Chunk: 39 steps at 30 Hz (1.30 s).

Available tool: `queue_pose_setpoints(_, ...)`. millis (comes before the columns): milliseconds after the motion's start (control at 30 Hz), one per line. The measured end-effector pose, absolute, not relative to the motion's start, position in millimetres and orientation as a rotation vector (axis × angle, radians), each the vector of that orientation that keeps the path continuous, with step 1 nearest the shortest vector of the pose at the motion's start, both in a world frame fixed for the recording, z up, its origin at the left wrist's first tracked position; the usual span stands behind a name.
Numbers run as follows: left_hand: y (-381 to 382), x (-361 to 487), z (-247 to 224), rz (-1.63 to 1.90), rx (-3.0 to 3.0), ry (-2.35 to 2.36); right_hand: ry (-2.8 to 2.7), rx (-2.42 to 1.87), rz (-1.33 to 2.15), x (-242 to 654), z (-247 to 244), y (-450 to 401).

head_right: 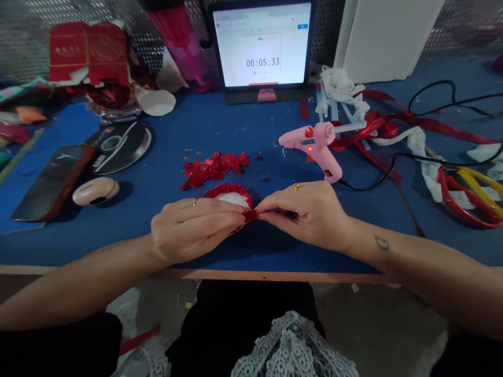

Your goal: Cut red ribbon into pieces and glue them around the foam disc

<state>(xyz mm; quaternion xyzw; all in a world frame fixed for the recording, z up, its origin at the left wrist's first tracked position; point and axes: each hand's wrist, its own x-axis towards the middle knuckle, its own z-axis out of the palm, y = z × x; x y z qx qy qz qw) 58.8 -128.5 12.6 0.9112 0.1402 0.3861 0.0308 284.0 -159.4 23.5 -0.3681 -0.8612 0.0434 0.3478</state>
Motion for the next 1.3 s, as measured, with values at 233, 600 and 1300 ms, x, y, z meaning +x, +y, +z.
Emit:
queue_pose_setpoints(233,-127,60,9,1.232,2.776,0.374,-2.266,-0.953,0.051,284,22,-160)
queue_pose_setpoints(600,-129,62,7,1.221,2.792,0.361,-2.290,-0.815,0.040,285,17,-161)
queue_pose_setpoints(1300,-134,71,5,1.270,2.826,0.563,-2.486,-0.897,-0.270,278,15,-165)
